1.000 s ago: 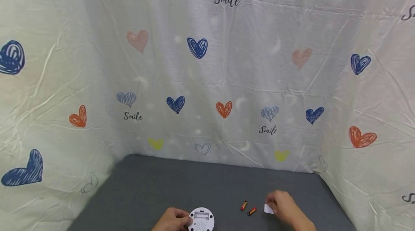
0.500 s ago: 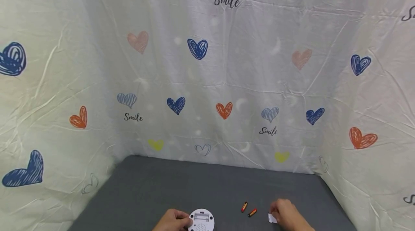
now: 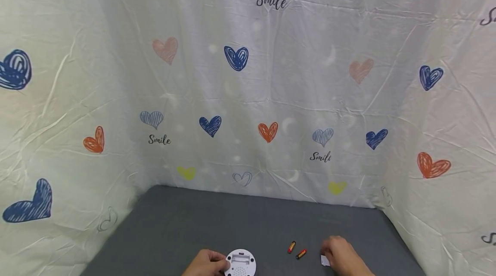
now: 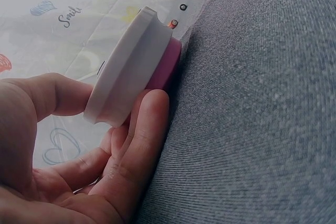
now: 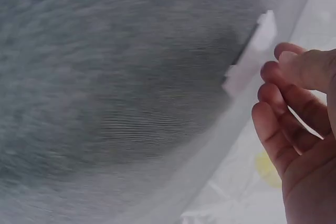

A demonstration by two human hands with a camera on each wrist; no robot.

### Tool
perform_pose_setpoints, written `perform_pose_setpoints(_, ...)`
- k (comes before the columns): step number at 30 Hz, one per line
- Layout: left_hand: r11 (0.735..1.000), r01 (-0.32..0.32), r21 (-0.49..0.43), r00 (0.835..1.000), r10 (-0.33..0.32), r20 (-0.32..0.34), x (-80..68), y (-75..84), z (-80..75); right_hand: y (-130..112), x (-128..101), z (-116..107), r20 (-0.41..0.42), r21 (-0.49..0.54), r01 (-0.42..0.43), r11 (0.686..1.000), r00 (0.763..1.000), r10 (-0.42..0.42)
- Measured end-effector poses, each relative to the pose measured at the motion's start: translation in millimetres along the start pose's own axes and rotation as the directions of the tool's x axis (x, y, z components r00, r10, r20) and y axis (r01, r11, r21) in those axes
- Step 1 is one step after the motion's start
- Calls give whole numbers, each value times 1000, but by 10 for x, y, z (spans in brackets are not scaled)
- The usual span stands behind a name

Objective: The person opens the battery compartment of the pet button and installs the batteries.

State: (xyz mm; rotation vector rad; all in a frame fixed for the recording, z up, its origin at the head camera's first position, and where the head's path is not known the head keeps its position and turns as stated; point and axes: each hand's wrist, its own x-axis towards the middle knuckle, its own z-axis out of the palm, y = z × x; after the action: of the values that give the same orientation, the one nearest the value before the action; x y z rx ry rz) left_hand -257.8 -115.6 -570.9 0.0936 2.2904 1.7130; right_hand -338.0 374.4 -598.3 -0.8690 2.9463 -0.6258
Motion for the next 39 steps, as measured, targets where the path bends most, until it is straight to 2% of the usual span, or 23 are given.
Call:
perform_pose_setpoints(3, 1000, 6, -9, 1000, -6, 2, -2, 5, -1, -396, 6, -229, -68, -54, 69, 996, 995, -73)
perform_pose_setpoints(6, 1000, -4, -17, 1000, 4, 1, -7, 6, 4, -767, 36, -440, -90, -84, 71, 994, 993, -78)
perform_pose_setpoints(11, 999, -24, -24, 1000, 23, -9, -11, 2, 11, -1057, 143, -602, -70, -102, 46, 994, 996, -53)
perform_pose_setpoints(23, 998, -41, 42, 999, 43, -33, -9, 1, 14, -1254, 335, -657, -62, -103, 107, 989, 992, -114)
perform_pose_setpoints(33, 1000, -1, 3, 1000, 1, -17, -13, 10, 14, -1294, 440, -574, -12, -40, 98, 994, 995, -99)
perform_pose_setpoints(39, 999, -46, -14, 999, 46, -27, -36, 17, 27, -1306, 492, -478, 18, -22, 99, 995, 995, -98)
